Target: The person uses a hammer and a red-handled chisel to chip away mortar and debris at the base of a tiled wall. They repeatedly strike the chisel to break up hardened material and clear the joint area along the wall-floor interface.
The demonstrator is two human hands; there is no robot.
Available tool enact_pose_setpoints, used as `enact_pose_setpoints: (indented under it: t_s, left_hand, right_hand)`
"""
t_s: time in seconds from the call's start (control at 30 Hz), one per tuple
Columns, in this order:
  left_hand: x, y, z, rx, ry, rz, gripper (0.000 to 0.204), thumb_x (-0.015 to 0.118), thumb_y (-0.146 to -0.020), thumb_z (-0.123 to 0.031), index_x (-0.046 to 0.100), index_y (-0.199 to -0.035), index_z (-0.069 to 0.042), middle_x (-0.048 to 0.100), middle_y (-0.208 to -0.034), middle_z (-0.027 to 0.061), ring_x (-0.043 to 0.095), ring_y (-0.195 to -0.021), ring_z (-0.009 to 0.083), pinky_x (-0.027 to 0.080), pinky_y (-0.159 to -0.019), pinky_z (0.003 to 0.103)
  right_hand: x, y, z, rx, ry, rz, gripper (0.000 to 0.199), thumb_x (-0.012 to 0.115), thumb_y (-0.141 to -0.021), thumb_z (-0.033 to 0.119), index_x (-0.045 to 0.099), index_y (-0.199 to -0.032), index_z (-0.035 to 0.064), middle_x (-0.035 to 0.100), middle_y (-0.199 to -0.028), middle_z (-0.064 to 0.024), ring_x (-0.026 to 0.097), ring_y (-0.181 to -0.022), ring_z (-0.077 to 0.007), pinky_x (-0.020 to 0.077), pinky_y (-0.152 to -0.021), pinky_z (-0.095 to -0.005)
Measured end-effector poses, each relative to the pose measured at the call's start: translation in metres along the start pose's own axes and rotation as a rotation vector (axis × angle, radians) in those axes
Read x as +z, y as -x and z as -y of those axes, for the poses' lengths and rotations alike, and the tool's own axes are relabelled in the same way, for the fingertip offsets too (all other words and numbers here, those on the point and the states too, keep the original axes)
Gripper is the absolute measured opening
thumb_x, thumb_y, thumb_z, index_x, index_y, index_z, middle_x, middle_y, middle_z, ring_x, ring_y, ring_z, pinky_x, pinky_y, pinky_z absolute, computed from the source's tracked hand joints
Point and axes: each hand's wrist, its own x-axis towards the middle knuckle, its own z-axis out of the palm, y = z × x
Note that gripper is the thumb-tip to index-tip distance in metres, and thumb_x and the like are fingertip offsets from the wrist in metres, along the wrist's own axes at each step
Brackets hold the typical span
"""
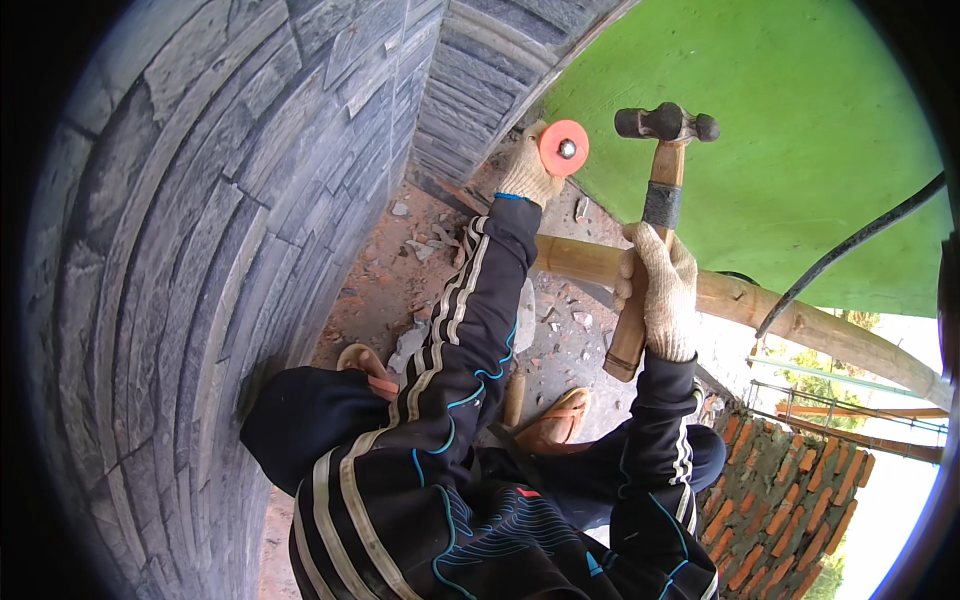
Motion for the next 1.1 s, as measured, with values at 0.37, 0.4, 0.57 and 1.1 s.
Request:
enact_pose_setpoints:
  t_s: [0.37, 0.4, 0.57, 1.1]
  left_hand:
    - [0.023, 0.038, -0.063, 0.033, -0.891, 0.096, 0.049, 0.081, -0.075, -0.026, 0.06, -0.113, -0.002, 0.067, -0.106, 0.0141, 0.065, -0.097, 0.0236, 0.053, -0.081, 0.035]
    - [0.003, 0.032, -0.059, 0.095, -0.748, 0.138, 0.042, 0.078, -0.077, -0.022, 0.061, -0.111, -0.003, 0.067, -0.103, 0.0119, 0.065, -0.092, 0.0216, 0.053, -0.077, 0.036]
    - [0.023, 0.068, -0.076, -0.336, 0.02, -0.041, 0.015, 0.057, -0.092, -0.018, 0.06, -0.099, -0.005, 0.065, -0.096, 0.0051, 0.064, -0.086, 0.0189, 0.052, -0.074, 0.033]
    - [0.011, 0.084, -0.072, -0.265, -0.143, -0.014, 0.024, 0.061, -0.092, -0.01, 0.056, -0.114, -0.003, 0.062, -0.107, 0.0074, 0.061, -0.102, 0.0216, 0.052, -0.089, 0.032]
  right_hand:
    - [-0.007, 0.021, -0.005, 0.042, 0.097, 0.031, 0.024, 0.066, -0.092, 0.025, 0.06, -0.093, 0.0018, 0.057, -0.064, -0.0019, 0.053, -0.047, -0.0096, 0.0437, -0.043, -0.0244]
    - [-0.001, 0.022, -0.003, 0.04, 0.128, 0.083, 0.024, 0.066, -0.091, 0.025, 0.06, -0.093, 0.0016, 0.057, -0.065, -0.0018, 0.053, -0.048, -0.0093, 0.0437, -0.043, -0.0243]
    - [-0.017, 0.024, -0.011, 0.138, 0.311, 0.212, 0.026, 0.066, -0.091, 0.026, 0.06, -0.095, 0.0008, 0.055, -0.064, -0.0005, 0.052, -0.049, -0.0075, 0.0426, -0.043, -0.024]
    - [-0.061, 0.105, -0.015, 0.29, 0.332, 0.285, 0.025, 0.07, -0.085, 0.019, 0.066, -0.098, -0.0025, 0.056, -0.064, -0.0036, 0.05, -0.056, -0.0086, 0.0425, -0.052, -0.0281]
